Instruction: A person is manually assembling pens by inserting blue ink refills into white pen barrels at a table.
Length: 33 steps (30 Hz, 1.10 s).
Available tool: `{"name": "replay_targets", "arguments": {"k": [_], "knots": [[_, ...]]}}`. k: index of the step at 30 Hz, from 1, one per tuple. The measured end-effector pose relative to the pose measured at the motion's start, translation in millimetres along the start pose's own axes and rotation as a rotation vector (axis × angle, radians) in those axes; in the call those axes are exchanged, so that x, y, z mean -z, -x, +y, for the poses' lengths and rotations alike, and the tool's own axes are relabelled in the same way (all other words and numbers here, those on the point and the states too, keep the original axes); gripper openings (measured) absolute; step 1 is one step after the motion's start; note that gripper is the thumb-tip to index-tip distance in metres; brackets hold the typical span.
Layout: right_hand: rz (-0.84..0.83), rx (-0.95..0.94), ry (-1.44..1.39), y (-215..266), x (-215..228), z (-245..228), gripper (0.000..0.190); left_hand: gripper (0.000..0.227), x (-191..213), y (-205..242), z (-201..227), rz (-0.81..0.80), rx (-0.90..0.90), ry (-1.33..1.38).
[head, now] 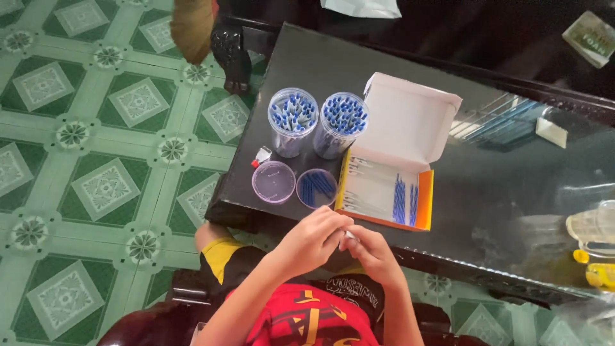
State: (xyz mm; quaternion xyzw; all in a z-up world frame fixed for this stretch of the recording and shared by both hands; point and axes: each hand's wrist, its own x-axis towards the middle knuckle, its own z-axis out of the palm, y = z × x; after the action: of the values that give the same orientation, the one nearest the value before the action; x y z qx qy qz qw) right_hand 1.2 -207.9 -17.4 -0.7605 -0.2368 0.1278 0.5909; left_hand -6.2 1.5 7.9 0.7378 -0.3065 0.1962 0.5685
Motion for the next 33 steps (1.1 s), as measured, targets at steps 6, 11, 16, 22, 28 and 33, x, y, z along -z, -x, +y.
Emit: {"name": "replay_targets", "arguments": {"k": [6,11,16,22,28,33], "knots": [[-0.058,-0.068,-0.059,4,-9,19,0.036,0.017,-11,18,-2,0.039,0.085,-0.003],[0.037,-0.053,-0.052,0,-25,16,0.042,0.021,-21,25,4,0.185,0.144,0.025],[0.125,0.086,-0.006,-11,-36,6,0.040,0.022,-22,21,-1,0.231,0.375,0.074],[0.169,-0.047,0.095,-8,-38,18,0.035,0.031,-29,28,-10,0.204,0.392,0.198],[0.211,-0.055,0.095,-5,-35,24,0.025,0.030,-33,31,-11,0.124,0.444,0.148],[0.201,-0.024,0.161,-5,-33,26,0.021,0.026,-38,41,-27,0.096,0.458,0.122]]}}
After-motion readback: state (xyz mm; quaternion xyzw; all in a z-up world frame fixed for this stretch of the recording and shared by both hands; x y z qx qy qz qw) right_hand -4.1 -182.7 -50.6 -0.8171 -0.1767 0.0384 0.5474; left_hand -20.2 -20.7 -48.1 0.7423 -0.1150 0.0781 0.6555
